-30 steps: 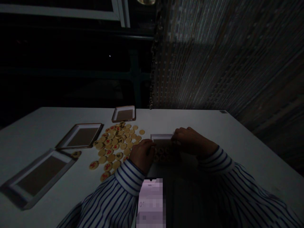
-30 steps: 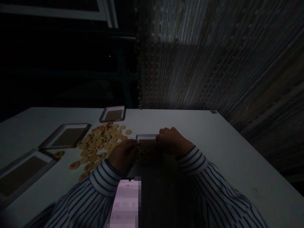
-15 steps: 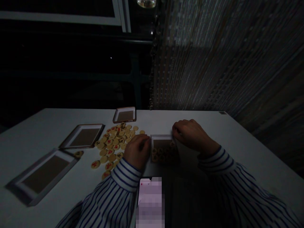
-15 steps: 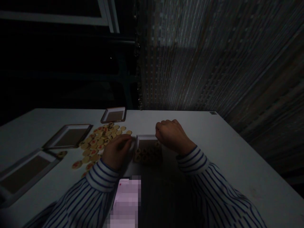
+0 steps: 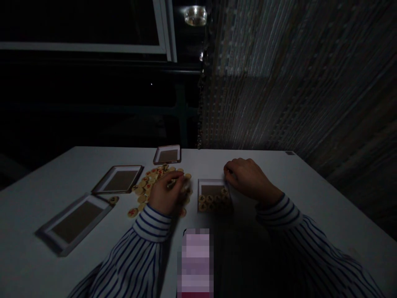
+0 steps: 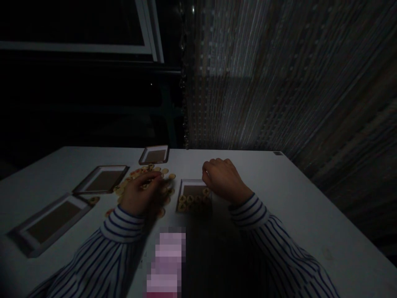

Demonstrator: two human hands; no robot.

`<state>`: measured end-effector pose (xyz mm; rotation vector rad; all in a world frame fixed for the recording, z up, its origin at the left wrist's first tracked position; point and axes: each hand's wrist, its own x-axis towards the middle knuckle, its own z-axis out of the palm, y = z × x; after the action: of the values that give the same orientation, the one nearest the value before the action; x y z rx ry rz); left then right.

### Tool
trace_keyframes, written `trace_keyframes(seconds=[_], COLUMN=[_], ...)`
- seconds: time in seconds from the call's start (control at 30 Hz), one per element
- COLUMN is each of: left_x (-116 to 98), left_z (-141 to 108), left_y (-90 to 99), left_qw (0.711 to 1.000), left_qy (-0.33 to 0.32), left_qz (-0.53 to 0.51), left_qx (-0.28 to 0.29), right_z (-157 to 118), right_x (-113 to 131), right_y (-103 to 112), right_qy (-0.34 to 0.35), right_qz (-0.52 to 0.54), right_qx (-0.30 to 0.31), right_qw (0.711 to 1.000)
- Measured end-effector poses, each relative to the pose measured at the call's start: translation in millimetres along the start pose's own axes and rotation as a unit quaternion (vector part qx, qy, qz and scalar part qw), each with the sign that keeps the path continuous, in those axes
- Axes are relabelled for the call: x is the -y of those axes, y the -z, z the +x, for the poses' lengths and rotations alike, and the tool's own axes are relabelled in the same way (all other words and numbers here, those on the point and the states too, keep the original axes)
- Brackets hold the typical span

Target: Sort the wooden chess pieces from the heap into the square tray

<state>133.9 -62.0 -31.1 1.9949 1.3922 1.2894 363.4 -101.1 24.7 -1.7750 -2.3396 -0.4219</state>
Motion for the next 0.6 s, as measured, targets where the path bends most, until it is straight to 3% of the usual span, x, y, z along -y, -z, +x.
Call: trace_keyframes(seconds=[0.37, 0.6], left_x=[23, 32], left_z=[12, 22], left_y=[65.5, 86.7], left_qw=[0.997, 0.994], left_qy=[0.055, 0.082], left_qz=[0.042, 0.029], left_qx=[-0.042, -0.067], right_z=[-3, 2], right_x=[7, 21], right_y=[6, 7], right_qy=[-0.001, 0.002], right_qz=[0.078, 0.099], right_qx=[-0.088, -0.095], right_qw=[0.993, 0.991])
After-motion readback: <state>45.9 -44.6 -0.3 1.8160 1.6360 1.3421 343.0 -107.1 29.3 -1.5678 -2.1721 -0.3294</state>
